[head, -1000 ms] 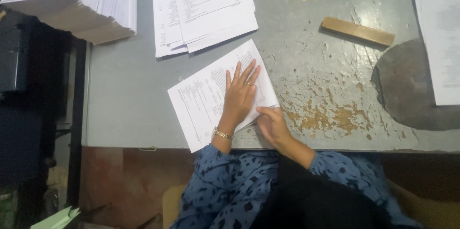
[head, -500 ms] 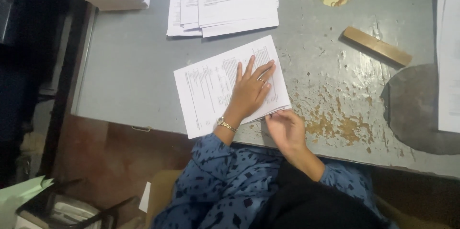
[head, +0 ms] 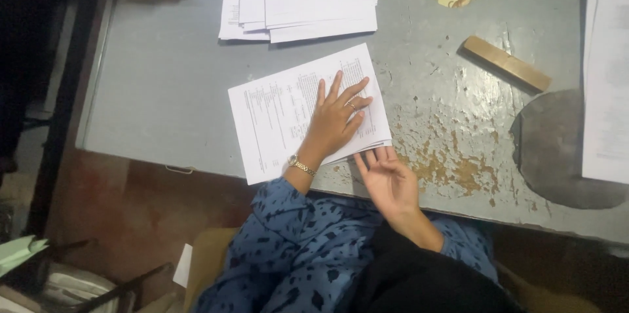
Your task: A person is seen organizing and stacking printed documents on a work table, flipping through pages to sort them.
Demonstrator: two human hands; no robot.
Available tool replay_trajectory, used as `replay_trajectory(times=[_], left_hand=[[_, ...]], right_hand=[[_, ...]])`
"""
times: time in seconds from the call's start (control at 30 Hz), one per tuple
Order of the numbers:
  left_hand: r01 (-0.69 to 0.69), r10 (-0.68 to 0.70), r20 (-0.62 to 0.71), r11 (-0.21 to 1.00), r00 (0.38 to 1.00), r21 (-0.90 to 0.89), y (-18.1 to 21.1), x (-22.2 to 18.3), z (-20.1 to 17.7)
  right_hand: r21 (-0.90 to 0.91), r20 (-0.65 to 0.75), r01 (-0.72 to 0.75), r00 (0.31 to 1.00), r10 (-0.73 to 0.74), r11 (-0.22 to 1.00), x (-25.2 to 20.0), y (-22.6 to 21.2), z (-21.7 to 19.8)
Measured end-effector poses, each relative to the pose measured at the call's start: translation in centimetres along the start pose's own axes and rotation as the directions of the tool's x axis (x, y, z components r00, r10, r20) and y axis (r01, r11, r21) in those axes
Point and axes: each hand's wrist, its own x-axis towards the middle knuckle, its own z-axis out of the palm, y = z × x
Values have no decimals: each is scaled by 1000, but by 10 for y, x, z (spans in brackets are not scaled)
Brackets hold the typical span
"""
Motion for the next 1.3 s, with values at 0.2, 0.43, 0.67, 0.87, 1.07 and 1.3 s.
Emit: replay_trajectory(times=[0.2,0.43,0.67,0.87,1.07,1.3], left_hand=[[-11,11,-7,999,1000,35,-5,-1,7],[-59,62,-45,996,997,63,-13,-1,19],[-81,83,-86,997,993,19,-8,-5,13],[-74,75,-54,997,996,9,-5,-3,10],[-55,55,-13,998,998,-9,1,-2,4],[-31,30,-7,998,1000,-51,3,-2,1]], right_hand=[[23,-3,-11,1000,11,1000,-7,-4,1],[60,-33,-11,999,13,998,-8,-6,-4],[73,-49,-10,999,14,997,-13,-9,-7],[100,-69,-5,998,12,995,-15,-9,-22],[78,-113,-10,993,19,997,-20,-10,-24],[-36,-197,-51,980,43,998,-38,-21,-4]])
